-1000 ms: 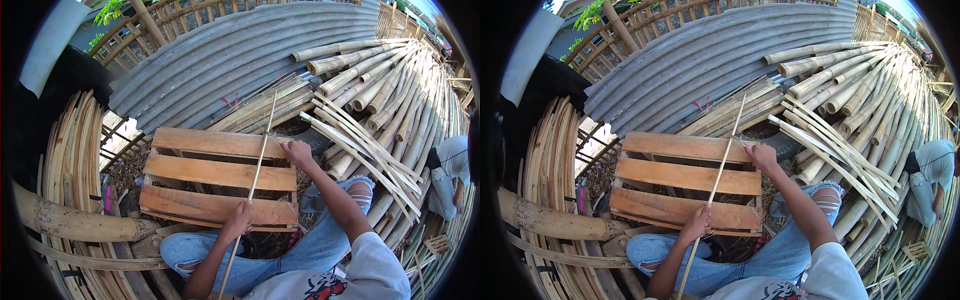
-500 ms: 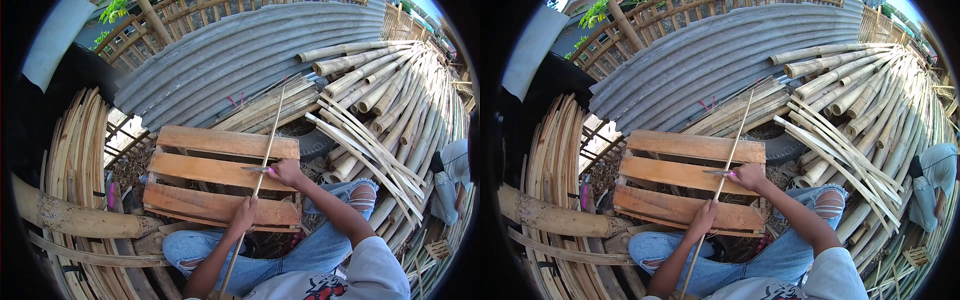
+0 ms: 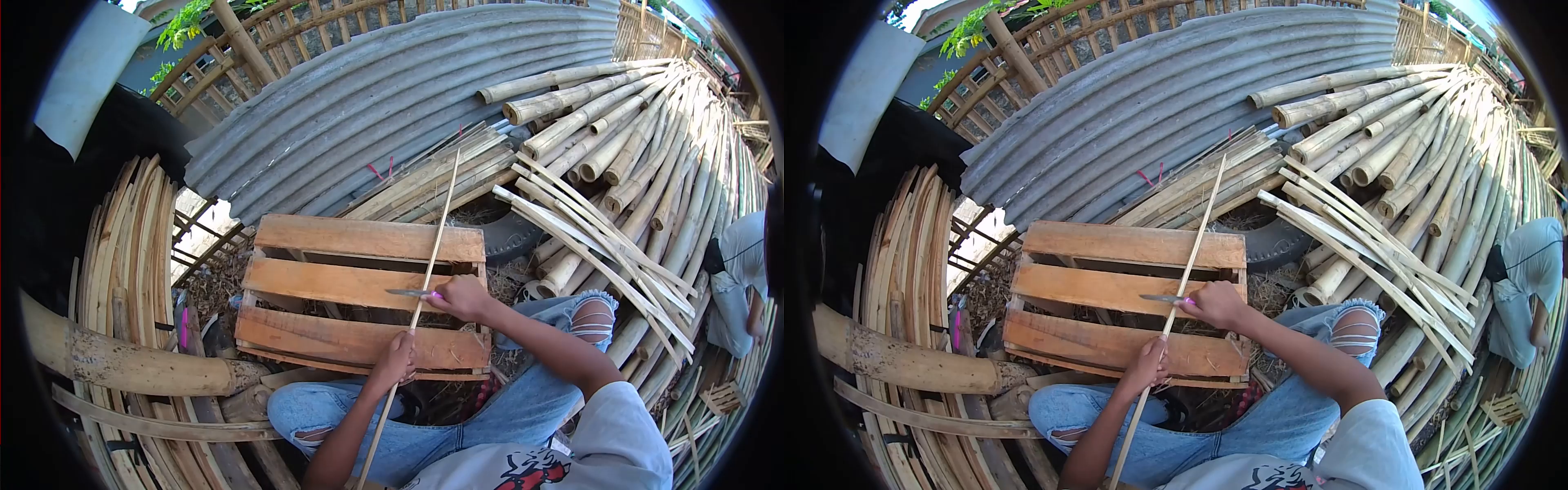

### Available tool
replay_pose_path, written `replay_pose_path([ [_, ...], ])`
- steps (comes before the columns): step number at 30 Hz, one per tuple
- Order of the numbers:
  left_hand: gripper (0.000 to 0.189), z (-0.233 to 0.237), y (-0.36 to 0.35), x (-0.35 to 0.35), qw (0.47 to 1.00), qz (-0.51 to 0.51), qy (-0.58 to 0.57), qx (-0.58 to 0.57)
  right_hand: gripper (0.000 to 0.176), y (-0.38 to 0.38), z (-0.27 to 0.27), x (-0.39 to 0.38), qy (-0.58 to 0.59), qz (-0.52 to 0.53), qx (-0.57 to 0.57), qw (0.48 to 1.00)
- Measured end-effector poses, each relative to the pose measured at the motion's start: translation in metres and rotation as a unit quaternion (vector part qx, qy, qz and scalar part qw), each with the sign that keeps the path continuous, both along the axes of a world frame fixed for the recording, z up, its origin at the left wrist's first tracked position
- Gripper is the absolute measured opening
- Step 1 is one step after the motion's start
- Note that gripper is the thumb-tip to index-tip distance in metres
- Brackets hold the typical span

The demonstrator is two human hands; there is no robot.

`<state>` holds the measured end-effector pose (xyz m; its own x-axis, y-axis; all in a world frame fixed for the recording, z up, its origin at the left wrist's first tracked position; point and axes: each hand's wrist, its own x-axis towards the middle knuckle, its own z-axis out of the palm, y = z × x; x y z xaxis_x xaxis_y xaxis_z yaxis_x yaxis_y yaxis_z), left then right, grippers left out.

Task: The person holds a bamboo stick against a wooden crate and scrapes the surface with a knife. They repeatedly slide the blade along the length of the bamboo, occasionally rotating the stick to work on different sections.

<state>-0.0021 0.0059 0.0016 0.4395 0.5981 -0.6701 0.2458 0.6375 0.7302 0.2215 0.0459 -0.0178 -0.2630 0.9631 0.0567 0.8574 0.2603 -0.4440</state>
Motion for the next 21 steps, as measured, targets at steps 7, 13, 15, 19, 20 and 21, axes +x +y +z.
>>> replay_pose_path([
  [7, 0.032, -0.001, -0.005, 0.007, 0.996, -0.013, 0.036, 0.085, 0.055, 0.040, -0.029, 0.046, -0.028, -0.103, 0.032, 0.994],
  [13, 0.034, 0.003, -0.004, 0.001, 0.999, -0.013, 0.011, 0.039, 0.053, 0.013, -0.012, 0.018, 0.007, -0.070, -0.007, 0.998],
  [15, 0.034, 0.006, -0.003, 0.002, 0.999, -0.006, 0.009, 0.035, 0.054, 0.000, -0.004, 0.002, -0.015, -0.012, 0.004, 1.000],
  [19, 0.034, 0.005, -0.010, 0.006, 0.997, -0.009, 0.034, 0.064, 0.054, 0.039, -0.025, 0.051, -0.006, -0.201, 0.003, 0.980],
  [20, 0.034, 0.006, -0.009, 0.006, 0.998, -0.005, 0.029, 0.046, 0.054, 0.047, -0.028, 0.067, -0.024, -0.224, 0.000, 0.974],
  [21, 0.034, 0.007, -0.008, 0.004, 0.998, -0.008, 0.030, 0.051, 0.054, 0.049, -0.028, 0.075, -0.041, -0.249, -0.005, 0.968],
])
